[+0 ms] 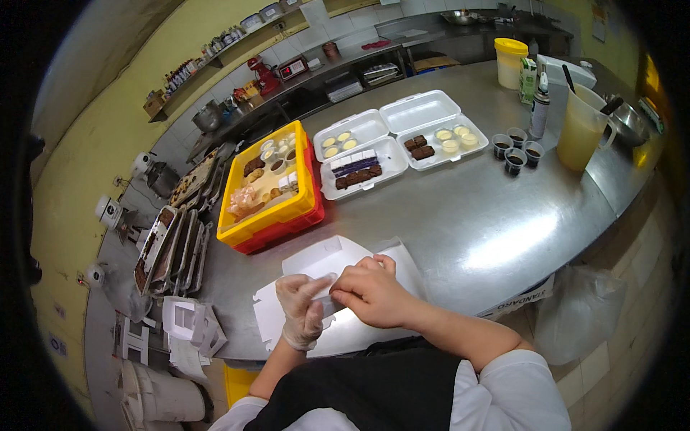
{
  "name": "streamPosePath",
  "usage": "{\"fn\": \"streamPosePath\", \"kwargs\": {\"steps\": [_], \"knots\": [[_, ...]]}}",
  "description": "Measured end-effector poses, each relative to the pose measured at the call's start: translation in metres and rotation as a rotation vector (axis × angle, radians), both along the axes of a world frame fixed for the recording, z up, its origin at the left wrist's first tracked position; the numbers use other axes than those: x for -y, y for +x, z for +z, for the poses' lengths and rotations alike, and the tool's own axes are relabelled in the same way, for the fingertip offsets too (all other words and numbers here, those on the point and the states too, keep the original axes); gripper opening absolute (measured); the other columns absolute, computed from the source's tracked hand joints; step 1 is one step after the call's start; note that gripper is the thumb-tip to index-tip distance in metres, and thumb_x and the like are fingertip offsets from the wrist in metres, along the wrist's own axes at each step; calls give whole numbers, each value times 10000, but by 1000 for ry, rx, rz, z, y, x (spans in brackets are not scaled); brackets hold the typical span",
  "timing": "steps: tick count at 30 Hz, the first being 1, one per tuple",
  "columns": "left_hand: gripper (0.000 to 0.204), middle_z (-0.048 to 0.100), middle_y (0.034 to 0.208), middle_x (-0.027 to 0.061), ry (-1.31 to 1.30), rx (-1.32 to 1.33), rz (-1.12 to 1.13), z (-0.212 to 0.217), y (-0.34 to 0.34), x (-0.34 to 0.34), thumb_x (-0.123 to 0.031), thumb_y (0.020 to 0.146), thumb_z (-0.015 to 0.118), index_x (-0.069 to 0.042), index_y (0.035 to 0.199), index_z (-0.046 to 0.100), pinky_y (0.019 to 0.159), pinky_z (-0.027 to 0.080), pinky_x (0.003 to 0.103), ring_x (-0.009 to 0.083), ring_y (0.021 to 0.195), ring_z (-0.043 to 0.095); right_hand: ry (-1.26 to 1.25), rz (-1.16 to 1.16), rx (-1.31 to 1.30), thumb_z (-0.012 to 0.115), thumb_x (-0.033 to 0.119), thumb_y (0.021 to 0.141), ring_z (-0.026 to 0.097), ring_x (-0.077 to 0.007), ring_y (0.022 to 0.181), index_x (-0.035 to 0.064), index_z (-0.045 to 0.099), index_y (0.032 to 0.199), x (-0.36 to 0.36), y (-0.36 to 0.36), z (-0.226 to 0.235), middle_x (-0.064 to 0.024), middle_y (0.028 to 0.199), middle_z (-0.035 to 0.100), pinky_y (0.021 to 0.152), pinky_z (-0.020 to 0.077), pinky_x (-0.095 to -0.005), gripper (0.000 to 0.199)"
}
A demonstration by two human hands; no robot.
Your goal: The person repeatedly folds flat white cardboard pieces into small open-top boxes on a stainless steel counter. The person handles each piece one at a time, folds the sides, and places the finished boxes on the counter.
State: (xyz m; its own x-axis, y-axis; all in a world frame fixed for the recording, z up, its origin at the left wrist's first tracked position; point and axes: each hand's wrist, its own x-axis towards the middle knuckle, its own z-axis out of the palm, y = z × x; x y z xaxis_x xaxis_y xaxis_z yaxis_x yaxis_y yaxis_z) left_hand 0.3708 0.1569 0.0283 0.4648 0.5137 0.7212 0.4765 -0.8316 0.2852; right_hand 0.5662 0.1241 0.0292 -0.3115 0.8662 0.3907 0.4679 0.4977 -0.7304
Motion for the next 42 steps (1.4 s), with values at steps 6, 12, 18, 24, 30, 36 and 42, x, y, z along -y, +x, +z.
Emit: {"fn": "streamPosePath", "kwargs": {"steps": [6,12,18,24,30,36,42], "knots": [[412,481,884,-62,112,-329,-28,-6,33,8,-329,808,553,-360,1212,627,772,289,361,157,830,429,128,-22,85,634,152,775,521,-193,942,161,632,842,5,32,-20,29,862,580,982,226,-528,67],[461,496,945,-47,22,-322,-6,-16,49,18,-280,787,588,-320,1246,603,801,296,370,166,889,443,284,66,117,645,172,769,536,-193,928,163,656,917,2,54,-30,18,880,580,976,263,-521,148],[556,514,1157,58,-66,-178,89,-34,62,10,-304,805,556,-152,1338,507,945,258,399,227,1040,448,388,78,92,727,200,752,559,-138,846,198,686,1003,2,84,-45,43,846,589,907,322,-443,254],[716,428,1358,179,-484,158,495,-106,58,1,-156,817,570,-4,1440,253,1092,215,444,344,1261,366,253,-151,175,705,53,655,543,-185,794,204,721,909,18,176,-54,21,802,594,800,366,-367,296],[825,182,1513,250,-932,355,350,-158,84,10,79,749,388,-45,1497,62,1156,161,383,382,1400,195,152,-273,405,690,57,683,537,-202,811,192,721,867,50,201,-95,6,797,579,871,336,-410,230],[779,223,1513,220,-832,277,422,-146,76,-8,-169,877,560,-77,1500,100,1158,104,414,361,1412,198,-13,-283,434,624,-5,691,534,-207,906,169,714,908,63,196,-115,-11,880,580,954,288,-438,293],[922,259,1506,196,-838,-507,817,-110,-57,9,-612,746,626,-128,1457,293,1104,117,595,358,1383,263,8,-421,262,588,-24,703,526,-255,963,112,678,996,52,200,-86,-87,967,569,948,326,-405,335]]}}
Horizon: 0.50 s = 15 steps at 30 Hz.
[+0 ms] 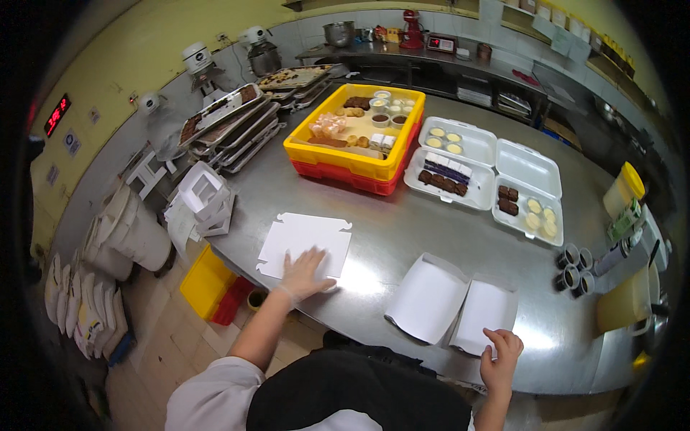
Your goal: The person repeatedly folds flat white cardboard pieces into small open-top boxes on a stainless steel counter. The person handles each piece one at a time, folds the sides, and places the finished boxes on the counter.
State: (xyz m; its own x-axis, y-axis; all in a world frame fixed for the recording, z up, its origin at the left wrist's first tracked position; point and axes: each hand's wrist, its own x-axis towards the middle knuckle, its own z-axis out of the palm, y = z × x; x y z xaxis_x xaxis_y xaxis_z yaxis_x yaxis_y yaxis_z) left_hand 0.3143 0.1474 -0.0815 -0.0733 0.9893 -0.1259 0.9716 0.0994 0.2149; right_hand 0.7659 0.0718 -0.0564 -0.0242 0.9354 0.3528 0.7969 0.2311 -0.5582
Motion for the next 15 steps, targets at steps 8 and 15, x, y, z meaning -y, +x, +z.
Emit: {"fn": "streamPosePath", "kwargs": {"steps": [8,15], "knots": [[886,317,1479,164,-171,-224,-308,1,-29,78,-476,755,693,-125,1455,281,1060,342,412,370,1304,382,182,192,-133,611,-51,719,555,-282,870,55,678,964,-36,-55,10,-116,896,598,787,439,-360,275],[620,427,1444,16,-261,26,-325,3,-57,70,-448,783,670,-275,1349,488,1018,399,403,320,1266,462,191,392,-139,650,-32,701,552,-261,841,78,687,950,-57,-92,31,-81,853,607,755,438,-352,275]]}}
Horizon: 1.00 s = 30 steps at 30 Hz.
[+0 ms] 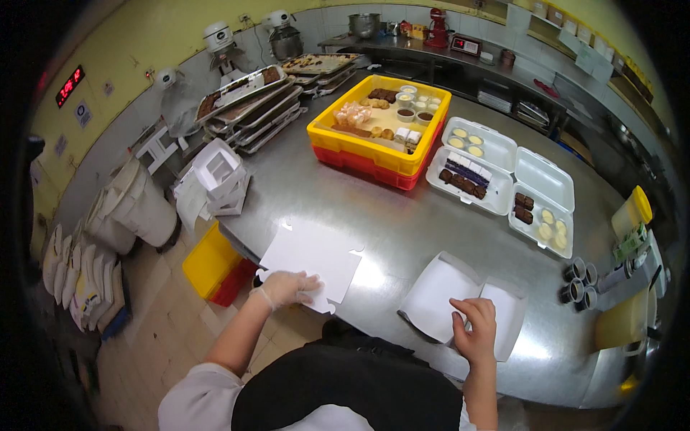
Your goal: The person repeatedly folds flat white cardboard pieces into small open-top boxes on a stainless steel counter. The person handles each piece one at a time, folds the sides, and places the finished boxes on the counter.
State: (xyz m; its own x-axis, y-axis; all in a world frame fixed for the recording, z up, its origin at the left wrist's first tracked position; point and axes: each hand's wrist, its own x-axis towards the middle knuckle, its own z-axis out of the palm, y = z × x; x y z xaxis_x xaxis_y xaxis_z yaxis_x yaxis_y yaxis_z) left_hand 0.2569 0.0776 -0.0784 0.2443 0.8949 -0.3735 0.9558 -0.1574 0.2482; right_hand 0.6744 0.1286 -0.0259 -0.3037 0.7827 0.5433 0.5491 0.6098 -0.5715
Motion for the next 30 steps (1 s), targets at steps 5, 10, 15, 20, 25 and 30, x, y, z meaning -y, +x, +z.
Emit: {"fn": "streamPosePath", "kwargs": {"steps": [5,10,15,20,25,30], "knots": [[522,506,1372,26,231,-88,-190,-7,-5,8,-379,829,643,-206,1307,525,966,446,388,303,1195,528,-8,35,7,654,-28,706,561,-253,839,49,681,945,-3,-13,6,-99,861,623,752,441,-337,252],[287,667,1025,113,395,154,107,-10,-5,6,-312,894,597,-140,1121,628,750,529,378,284,891,657,-52,42,13,655,-27,708,563,-253,825,55,682,940,2,-17,1,-90,839,626,750,443,-339,248],[162,644,692,126,692,408,583,22,-9,-24,-247,917,583,-110,966,652,593,515,339,245,618,651,-68,29,14,657,-27,712,566,-257,816,76,690,935,4,-28,4,-80,831,626,739,441,-349,247],[63,665,803,47,786,1179,729,81,-22,-49,-41,864,647,-17,917,625,665,493,227,93,715,609,-222,111,-106,670,-9,732,621,-246,846,52,689,972,0,-75,15,-104,894,667,761,480,-332,249],[117,588,855,-2,566,1645,723,106,-3,-60,-2,882,613,-40,978,558,720,454,196,59,755,537,-532,367,-240,755,180,780,564,-281,1118,58,377,1400,-14,-170,17,-171,1311,492,911,477,-365,737],[230,628,1003,55,179,2037,612,107,-6,-70,-69,903,621,-18,1115,548,828,493,251,119,908,599,-340,291,-188,819,288,721,502,-328,1201,53,179,1486,-23,-245,30,-217,1437,331,942,470,-398,1025]]}}
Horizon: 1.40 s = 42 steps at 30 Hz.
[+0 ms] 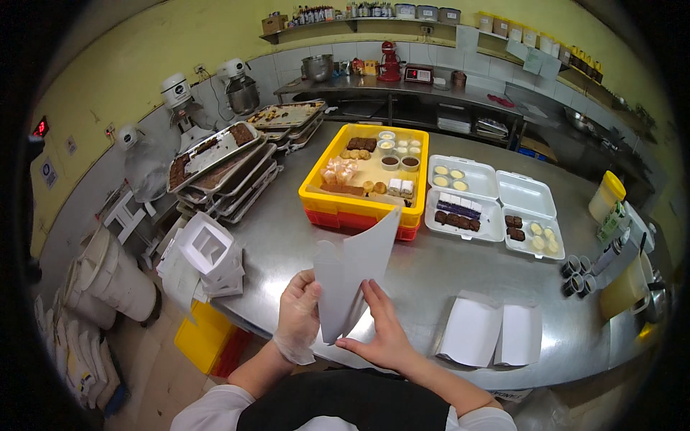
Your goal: The person repeatedly folds flat white cardboard pieces into small open-top boxes on a stainless steel counter. The person handles each piece one at a time, folds the sides, and places the finished boxes on the counter.
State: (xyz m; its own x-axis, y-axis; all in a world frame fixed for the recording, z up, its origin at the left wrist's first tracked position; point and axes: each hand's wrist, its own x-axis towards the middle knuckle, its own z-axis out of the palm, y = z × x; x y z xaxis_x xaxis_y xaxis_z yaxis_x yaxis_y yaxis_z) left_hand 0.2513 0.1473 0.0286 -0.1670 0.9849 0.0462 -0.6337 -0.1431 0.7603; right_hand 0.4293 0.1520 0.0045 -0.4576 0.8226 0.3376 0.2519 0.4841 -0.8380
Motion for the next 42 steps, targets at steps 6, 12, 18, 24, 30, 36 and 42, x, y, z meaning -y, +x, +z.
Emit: {"fn": "streamPosePath", "kwargs": {"steps": [6,12,18,24,30,36,42], "knots": [[329,620,1063,75,30,-230,-135,-7,-35,-7,-37,863,664,-4,1172,558,865,500,273,138,961,593,-131,-42,-194,813,232,732,574,-285,1136,22,291,1446,-5,-62,6,-206,1332,477,910,509,-383,910],[495,599,1101,84,99,-324,-161,-18,-63,-21,40,756,740,-4,1210,547,851,516,268,160,1016,581,-367,-2,-463,744,71,801,578,-211,1124,-7,413,1381,-9,-94,-3,-140,1295,552,928,494,-345,673],[731,476,996,13,222,-396,-318,-7,-77,-41,-74,647,847,-74,1263,453,785,439,257,111,892,472,-387,117,-382,741,31,795,567,-161,1113,-3,461,1354,-25,-88,17,-116,1261,585,953,461,-304,626],[776,430,956,1,232,-432,-398,2,-83,-55,-114,623,868,-108,1245,403,748,416,259,107,867,441,-512,162,-376,747,23,786,585,-136,1048,-9,500,1321,-36,-83,27,-104,1214,611,926,478,-304,590],[801,401,935,-10,266,-395,-474,-3,-78,-70,-66,613,863,-133,1244,374,734,402,246,99,847,420,-490,77,-317,735,15,794,593,-117,996,-9,502,1317,-47,-79,20,-97,1185,627,890,499,-294,574],[817,390,947,-19,227,-341,-538,-10,-78,-82,-15,595,854,-159,1243,377,739,393,234,93,838,411,-505,69,-378,706,8,821,575,-92,993,-9,499,1320,-49,-82,15,-92,1181,627,879,502,-277,540],[720,422,993,-18,272,-271,-547,-16,-85,-83,-17,664,782,-152,1262,403,824,396,263,104,892,438,-506,113,-327,641,43,885,576,-81,965,-16,531,1288,-46,-77,16,-70,1122,646,852,490,-243,421]]}}
